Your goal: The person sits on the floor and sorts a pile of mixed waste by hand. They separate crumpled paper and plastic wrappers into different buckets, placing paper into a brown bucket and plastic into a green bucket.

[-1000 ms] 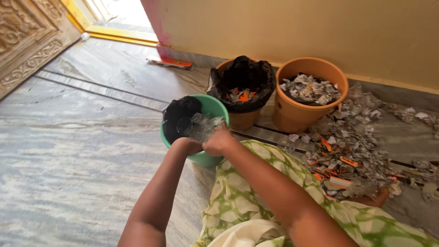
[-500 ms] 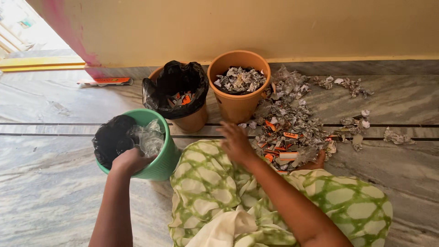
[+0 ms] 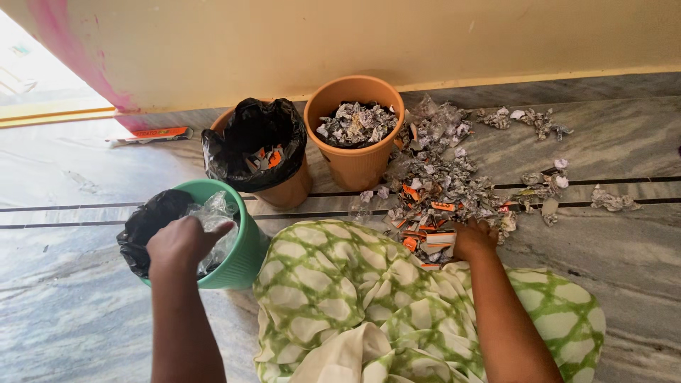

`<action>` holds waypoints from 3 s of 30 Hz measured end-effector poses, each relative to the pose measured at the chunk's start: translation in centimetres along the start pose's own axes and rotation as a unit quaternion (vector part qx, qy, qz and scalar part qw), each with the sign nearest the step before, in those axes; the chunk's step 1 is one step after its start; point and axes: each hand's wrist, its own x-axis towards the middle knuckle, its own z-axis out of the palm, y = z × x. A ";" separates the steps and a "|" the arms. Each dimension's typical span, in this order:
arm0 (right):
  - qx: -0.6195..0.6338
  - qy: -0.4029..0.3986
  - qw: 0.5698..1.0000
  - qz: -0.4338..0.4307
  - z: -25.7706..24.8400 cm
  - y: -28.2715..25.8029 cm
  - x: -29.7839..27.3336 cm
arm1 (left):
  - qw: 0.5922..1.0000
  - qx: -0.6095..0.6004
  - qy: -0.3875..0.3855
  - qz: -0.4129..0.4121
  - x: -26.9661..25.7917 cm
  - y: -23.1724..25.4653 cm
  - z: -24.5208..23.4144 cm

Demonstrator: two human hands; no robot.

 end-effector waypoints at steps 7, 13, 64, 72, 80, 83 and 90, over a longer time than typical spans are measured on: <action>0.003 0.006 1.000 0.003 -0.8 -1.2 -1.0 | 0.954 0.022 0.037 0.297 -0.4 17.9 4.0; 0.160 0.062 0.985 -0.008 -1.2 -1.0 -1.0 | 0.915 0.027 -0.002 0.402 6.2 31.7 16.5; 0.118 0.194 0.701 -0.676 -5.3 -46.5 -18.1 | 0.900 -0.186 0.374 0.126 7.1 -11.2 13.0; -0.176 0.002 0.810 -0.559 -3.0 -50.1 -14.8 | 0.964 -0.025 -0.136 0.228 18.9 -11.2 24.1; -0.221 0.020 0.798 -0.560 -4.7 -52.0 -16.4 | 0.968 -0.139 0.111 0.174 23.2 -10.1 25.5; -0.119 0.084 0.789 -0.597 -5.2 -50.0 -17.5 | 0.909 -0.212 0.315 0.174 23.2 -10.6 23.9; 0.215 0.266 0.621 -0.705 -6.5 -39.8 -16.8 | 0.948 -0.205 0.171 0.175 21.2 -10.0 23.9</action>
